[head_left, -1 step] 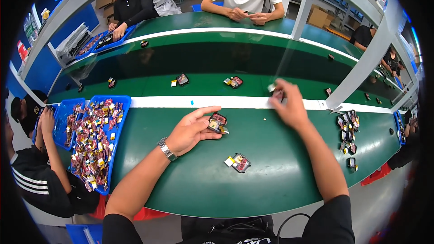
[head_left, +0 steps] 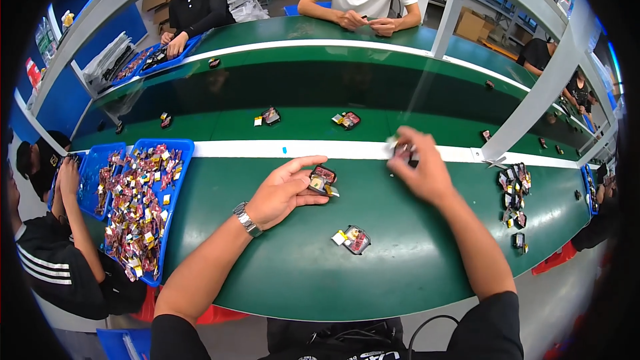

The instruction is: Assembling small electronic components on a production line.

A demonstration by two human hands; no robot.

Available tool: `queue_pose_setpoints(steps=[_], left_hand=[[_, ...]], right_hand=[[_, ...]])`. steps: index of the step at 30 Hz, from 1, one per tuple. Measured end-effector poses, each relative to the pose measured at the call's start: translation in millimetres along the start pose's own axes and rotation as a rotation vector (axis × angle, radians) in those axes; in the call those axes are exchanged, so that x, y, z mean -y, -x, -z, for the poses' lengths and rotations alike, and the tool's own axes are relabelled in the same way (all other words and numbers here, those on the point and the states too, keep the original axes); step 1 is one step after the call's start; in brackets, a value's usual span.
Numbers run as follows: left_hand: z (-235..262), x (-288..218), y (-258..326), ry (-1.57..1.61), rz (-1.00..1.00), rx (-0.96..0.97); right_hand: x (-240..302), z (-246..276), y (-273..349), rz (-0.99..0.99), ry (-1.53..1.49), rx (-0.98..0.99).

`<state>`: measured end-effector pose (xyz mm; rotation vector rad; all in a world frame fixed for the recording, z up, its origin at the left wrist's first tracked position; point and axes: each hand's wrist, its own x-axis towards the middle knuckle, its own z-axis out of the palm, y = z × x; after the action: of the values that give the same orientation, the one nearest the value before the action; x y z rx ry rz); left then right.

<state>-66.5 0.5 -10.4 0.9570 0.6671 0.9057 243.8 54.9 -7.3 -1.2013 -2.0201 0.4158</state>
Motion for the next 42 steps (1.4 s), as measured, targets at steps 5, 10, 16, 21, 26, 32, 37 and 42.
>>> queue_pose_setpoints(steps=[5,10,16,21,26,32,37,42], left_hand=[[-0.3,1.0,-2.5,-0.003,-0.034,-0.011],[-9.1,6.0,-3.5,0.006,-0.092,-0.044],[-5.0,8.1,-3.0,-0.025,-0.141,-0.109],[-4.0,10.6,-3.0,-0.040,-0.132,-0.114],[-7.3,7.6,-2.2,-0.062,-0.101,-0.125],[-6.9,7.0,-2.0,-0.106,-0.107,-0.107],[-7.6,6.8,-2.4,-0.121,-0.100,-0.104],[-7.0,6.1,-2.0,-0.120,-0.060,-0.119]], right_hand=[[69.7,-5.1,48.1,0.117,-0.003,0.274],[81.7,-1.8,31.1,0.245,0.012,0.233],[96.8,-62.6,-5.5,0.347,0.032,-0.065],[88.2,-73.8,-4.8,0.413,0.058,-0.122],[82.5,-68.1,-8.0,0.436,-0.059,-0.029],[77.7,-74.1,-11.7,0.384,-0.144,0.065],[80.5,-68.9,-12.4,0.342,-0.173,0.110],[79.5,-64.5,-11.1,0.294,-0.270,0.231]])
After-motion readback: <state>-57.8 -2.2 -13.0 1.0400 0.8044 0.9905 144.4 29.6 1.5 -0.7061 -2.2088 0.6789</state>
